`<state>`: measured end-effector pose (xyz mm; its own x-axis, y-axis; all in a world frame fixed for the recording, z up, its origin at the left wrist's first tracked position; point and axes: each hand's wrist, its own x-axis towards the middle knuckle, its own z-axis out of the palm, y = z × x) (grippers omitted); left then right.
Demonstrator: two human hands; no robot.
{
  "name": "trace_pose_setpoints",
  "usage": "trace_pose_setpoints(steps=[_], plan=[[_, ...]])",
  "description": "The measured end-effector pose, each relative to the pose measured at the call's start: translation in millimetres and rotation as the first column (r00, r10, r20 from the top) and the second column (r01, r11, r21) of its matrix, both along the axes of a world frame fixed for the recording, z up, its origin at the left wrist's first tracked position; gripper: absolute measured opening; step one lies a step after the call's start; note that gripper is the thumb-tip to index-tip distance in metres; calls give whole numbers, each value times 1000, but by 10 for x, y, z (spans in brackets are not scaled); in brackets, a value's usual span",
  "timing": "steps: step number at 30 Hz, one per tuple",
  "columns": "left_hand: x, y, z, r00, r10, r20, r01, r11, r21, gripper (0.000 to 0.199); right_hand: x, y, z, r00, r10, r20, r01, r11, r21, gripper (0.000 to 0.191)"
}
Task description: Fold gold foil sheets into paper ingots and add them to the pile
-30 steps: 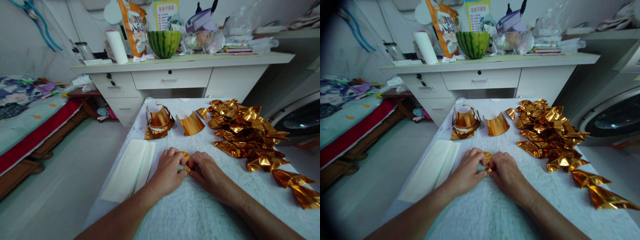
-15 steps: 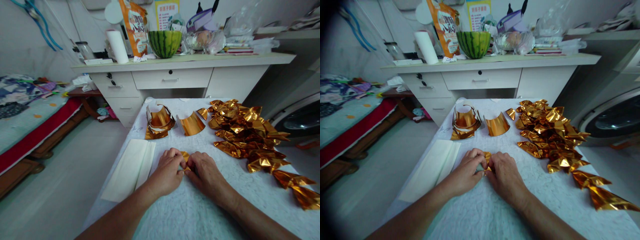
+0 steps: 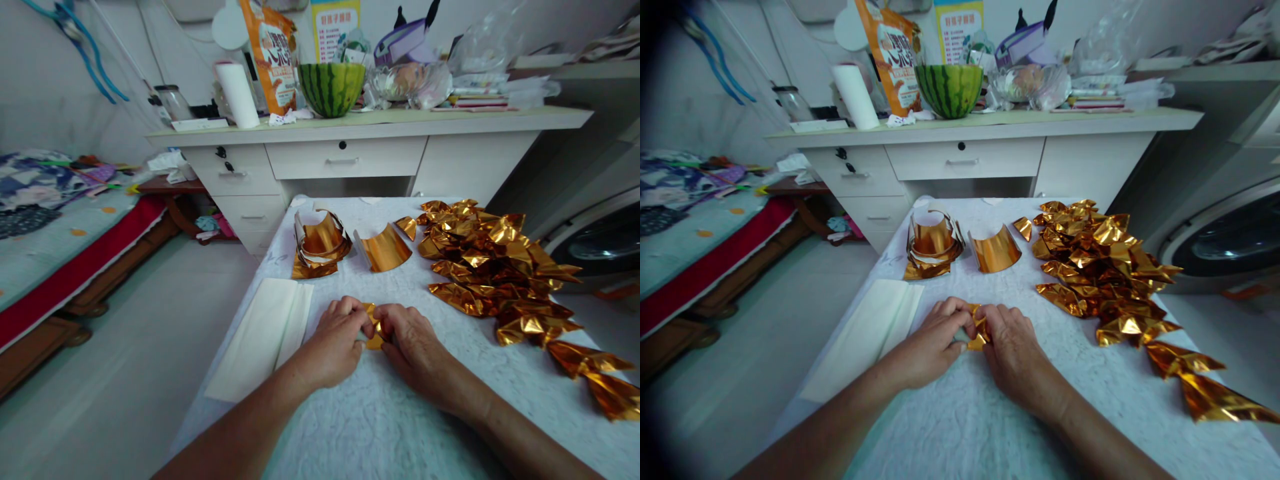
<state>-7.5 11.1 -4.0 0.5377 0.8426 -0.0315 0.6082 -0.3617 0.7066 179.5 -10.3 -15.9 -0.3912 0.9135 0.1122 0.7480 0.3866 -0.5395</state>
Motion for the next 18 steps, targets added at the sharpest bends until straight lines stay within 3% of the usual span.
trace_pose_setpoints(steps=[11, 18], plan=[[-21, 16, 18, 1000, -22, 3, 22, 999, 28, 29, 23, -32, 75, 999, 43, -33, -44, 999, -28, 29], [-17, 50, 32, 991, 26, 129, -31, 999, 36, 26, 50, -3, 112, 996, 89, 1, -89, 996, -6, 20]])
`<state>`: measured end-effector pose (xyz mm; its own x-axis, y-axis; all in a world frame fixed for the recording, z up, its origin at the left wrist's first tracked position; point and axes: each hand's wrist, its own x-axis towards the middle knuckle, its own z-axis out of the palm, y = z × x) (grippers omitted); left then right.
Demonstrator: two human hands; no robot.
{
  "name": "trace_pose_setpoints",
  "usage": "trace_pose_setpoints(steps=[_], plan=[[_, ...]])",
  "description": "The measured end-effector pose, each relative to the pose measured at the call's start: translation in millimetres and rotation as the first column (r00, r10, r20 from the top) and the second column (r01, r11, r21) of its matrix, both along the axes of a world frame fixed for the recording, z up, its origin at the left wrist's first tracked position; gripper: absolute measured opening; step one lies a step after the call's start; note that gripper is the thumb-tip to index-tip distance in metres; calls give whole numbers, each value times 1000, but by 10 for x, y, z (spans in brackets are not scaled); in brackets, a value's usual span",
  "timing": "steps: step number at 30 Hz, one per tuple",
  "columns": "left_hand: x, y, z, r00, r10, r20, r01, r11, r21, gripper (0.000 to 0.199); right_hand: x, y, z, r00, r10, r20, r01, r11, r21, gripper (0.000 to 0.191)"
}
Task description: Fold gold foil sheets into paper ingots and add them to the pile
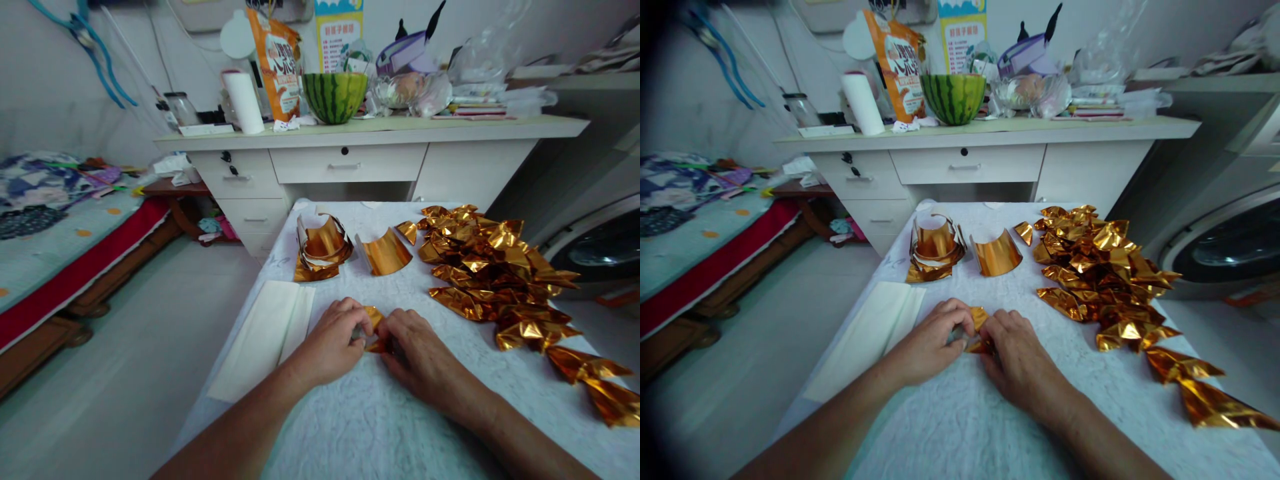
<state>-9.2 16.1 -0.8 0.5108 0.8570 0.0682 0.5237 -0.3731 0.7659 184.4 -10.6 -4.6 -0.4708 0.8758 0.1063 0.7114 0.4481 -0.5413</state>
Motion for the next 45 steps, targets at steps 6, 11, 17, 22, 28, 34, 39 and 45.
trace_pose_setpoints(steps=[6, 11, 17, 22, 28, 34, 39, 45], plan=[[6, 54, -3, 986, 168, 14, -168, 977, 129, 19, 21, 23, 60, 998, 51, 37, -50, 998, -27, 18], [-8, 80, -39, 979, 198, -47, -189, 970, 151, 17, 38, 40, 57, 1000, 4, 30, -4, 1000, -2, 22], [10, 50, 0, 986, 159, -42, -154, 982, 108, 16, 99, 78, 53, 997, -21, 72, 19, 999, 32, 21], [0, 41, 4, 987, 158, -3, -158, 987, 8, 19, 103, 42, 142, 998, 36, 43, -34, 998, -46, 21], [-33, 69, -7, 995, 96, -25, -96, 995, 14, 20, 118, 19, 185, 993, 79, 85, -72, 994, -82, 20], [-36, 48, -44, 992, 86, -94, -80, 994, 69, 21, 98, -11, 161, 982, 135, 133, -130, 990, -51, 20], [-15, 45, -20, 988, 88, -124, -79, 994, 80, 22, 64, -24, 161, 962, 153, 227, -159, 987, 9, 20], [-86, 34, 103, 984, 15, -175, -13, 1000, 17, 18, 23, -21, 128, 941, 149, 304, -177, 982, 65, 13]])
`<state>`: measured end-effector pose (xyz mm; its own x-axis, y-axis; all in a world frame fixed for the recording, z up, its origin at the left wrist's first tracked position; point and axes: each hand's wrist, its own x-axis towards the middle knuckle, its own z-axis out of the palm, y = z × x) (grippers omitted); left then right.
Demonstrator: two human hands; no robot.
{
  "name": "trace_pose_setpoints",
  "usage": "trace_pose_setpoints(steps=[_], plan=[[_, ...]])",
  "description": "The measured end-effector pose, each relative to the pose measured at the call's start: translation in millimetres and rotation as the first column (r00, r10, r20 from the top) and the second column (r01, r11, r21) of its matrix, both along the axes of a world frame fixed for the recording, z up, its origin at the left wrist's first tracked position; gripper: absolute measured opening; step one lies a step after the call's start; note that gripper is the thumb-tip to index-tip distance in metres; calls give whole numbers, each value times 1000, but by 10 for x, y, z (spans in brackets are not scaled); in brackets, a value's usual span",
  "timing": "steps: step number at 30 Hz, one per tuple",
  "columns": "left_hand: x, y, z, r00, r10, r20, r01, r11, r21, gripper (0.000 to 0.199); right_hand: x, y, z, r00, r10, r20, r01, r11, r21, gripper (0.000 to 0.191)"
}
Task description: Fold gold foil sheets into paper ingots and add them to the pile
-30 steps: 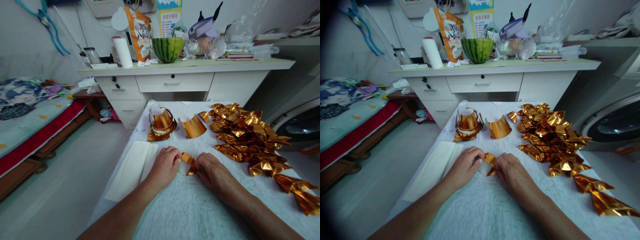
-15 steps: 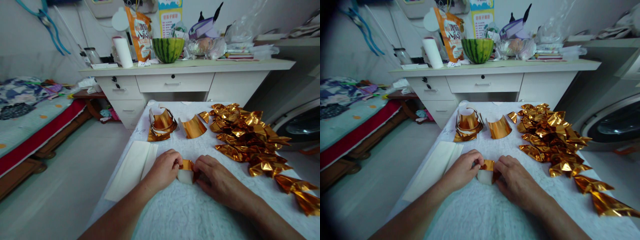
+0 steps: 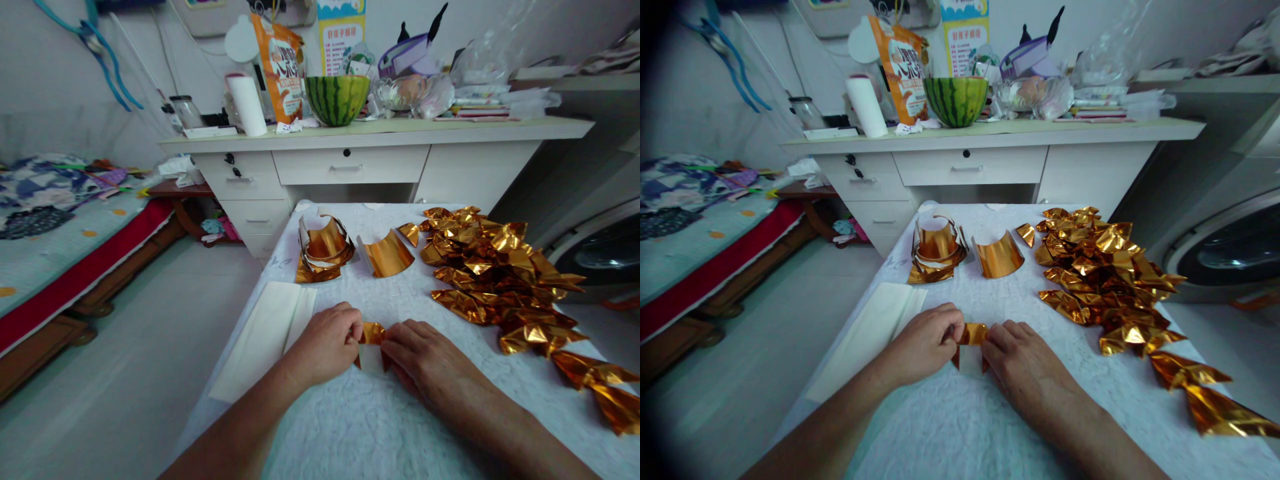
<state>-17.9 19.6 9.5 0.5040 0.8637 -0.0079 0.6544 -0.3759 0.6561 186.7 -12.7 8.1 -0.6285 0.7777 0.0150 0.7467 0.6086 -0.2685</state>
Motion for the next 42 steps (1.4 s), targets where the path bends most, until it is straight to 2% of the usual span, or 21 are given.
trace_pose_setpoints(steps=[4, 8, 15, 21, 25, 31, 38, 42], plan=[[-99, -32, 63, 985, -169, -18, 166, 981, -101, 19, 6, -26, 3, 1000, 23, -5, -23, 999, 24, 10], [-138, -42, 89, 974, -227, -14, 223, 964, -143, 21, 21, -28, 7, 999, 42, -10, -42, 998, 43, 10], [-99, -29, 52, 981, -195, -2, 195, 979, -56, 22, 38, -1, -10, 998, 29, -56, -26, 998, 61, 15], [-58, -15, 34, 993, -111, 25, 110, 993, 51, 23, 96, 20, -9, 989, -61, -137, 64, 998, 18, 17], [-34, -14, 51, 997, -79, 18, 76, 990, 122, 18, 149, 36, -39, 984, -91, -156, 99, 994, 48, 17], [-6, -16, -5, 984, -139, -107, 155, 976, 152, 15, 128, 46, -87, 982, -108, -154, 118, 991, 57, 15], [10, -23, -25, 967, -204, -151, 227, 961, 156, 16, 112, 70, -11, 980, -109, -168, 95, 992, -85, 19], [13, -25, 2, 964, -207, -164, 228, 966, 121, 16, 142, 84, -28, 975, -118, -188, 95, 988, -124, 21]])
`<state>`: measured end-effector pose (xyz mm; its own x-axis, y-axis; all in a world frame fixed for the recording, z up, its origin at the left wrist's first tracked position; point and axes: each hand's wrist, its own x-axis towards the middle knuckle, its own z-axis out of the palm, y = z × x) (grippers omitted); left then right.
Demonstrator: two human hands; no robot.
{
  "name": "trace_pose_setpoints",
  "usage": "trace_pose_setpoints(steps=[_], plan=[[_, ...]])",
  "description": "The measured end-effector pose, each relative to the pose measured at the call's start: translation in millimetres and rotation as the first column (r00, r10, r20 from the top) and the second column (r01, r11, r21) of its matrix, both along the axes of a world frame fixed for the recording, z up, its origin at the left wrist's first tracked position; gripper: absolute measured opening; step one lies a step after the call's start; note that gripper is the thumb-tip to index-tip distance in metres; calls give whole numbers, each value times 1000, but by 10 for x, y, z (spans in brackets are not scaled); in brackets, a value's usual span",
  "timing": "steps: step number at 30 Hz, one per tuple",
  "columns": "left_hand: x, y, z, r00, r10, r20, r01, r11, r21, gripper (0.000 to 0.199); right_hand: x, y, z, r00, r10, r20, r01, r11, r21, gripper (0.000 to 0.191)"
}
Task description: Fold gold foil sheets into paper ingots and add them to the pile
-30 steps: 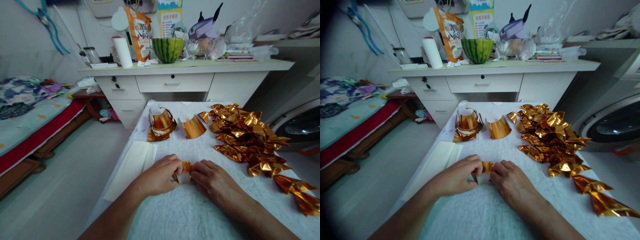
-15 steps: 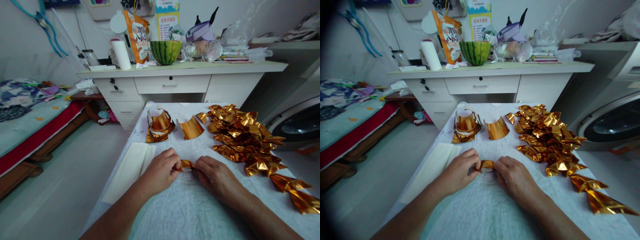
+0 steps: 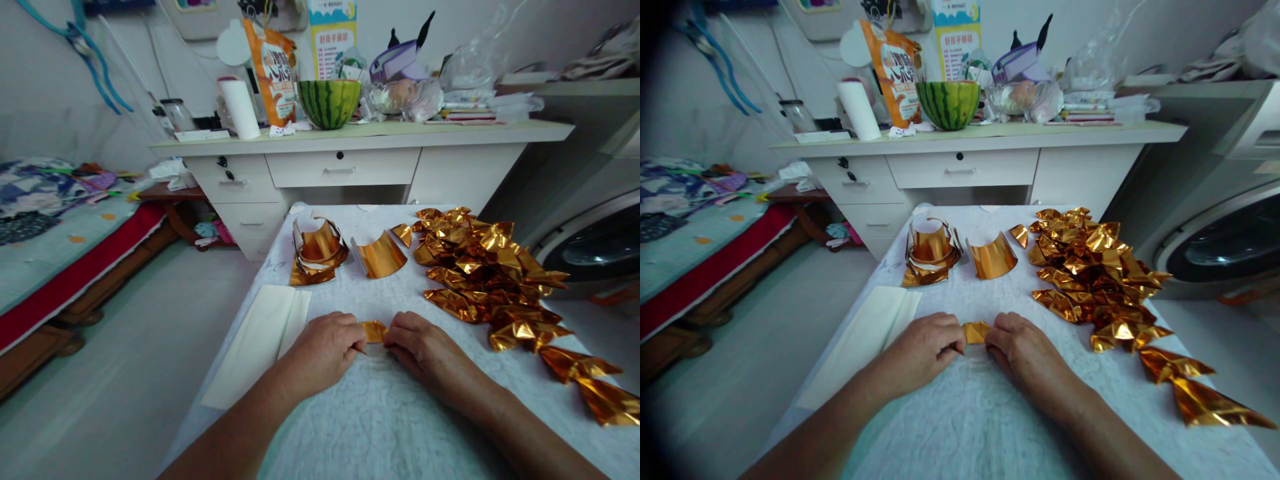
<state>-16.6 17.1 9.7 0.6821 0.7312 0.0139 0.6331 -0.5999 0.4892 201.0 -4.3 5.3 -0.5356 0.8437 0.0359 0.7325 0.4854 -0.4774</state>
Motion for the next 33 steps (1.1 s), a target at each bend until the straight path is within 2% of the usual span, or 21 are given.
trace_pose_setpoints(steps=[9, 20, 26, 33], plan=[[7, -10, 36, 999, 27, -46, -29, 999, -39, 14, 25, 17, -55, 995, -39, -94, 37, 999, -22, 17], [43, -14, -40, 991, 131, 32, -128, 989, -80, 3, -3, 36, -65, 987, -92, -132, 85, 995, -56, 16], [52, 19, -90, 993, 100, 61, -93, 990, -102, 12, -12, 41, -56, 988, -99, -118, 92, 994, -64, 17], [53, 24, -70, 990, 106, 87, -94, 986, -138, 17, -34, 37, -87, 991, -104, -80, 102, 995, -22, 18]])
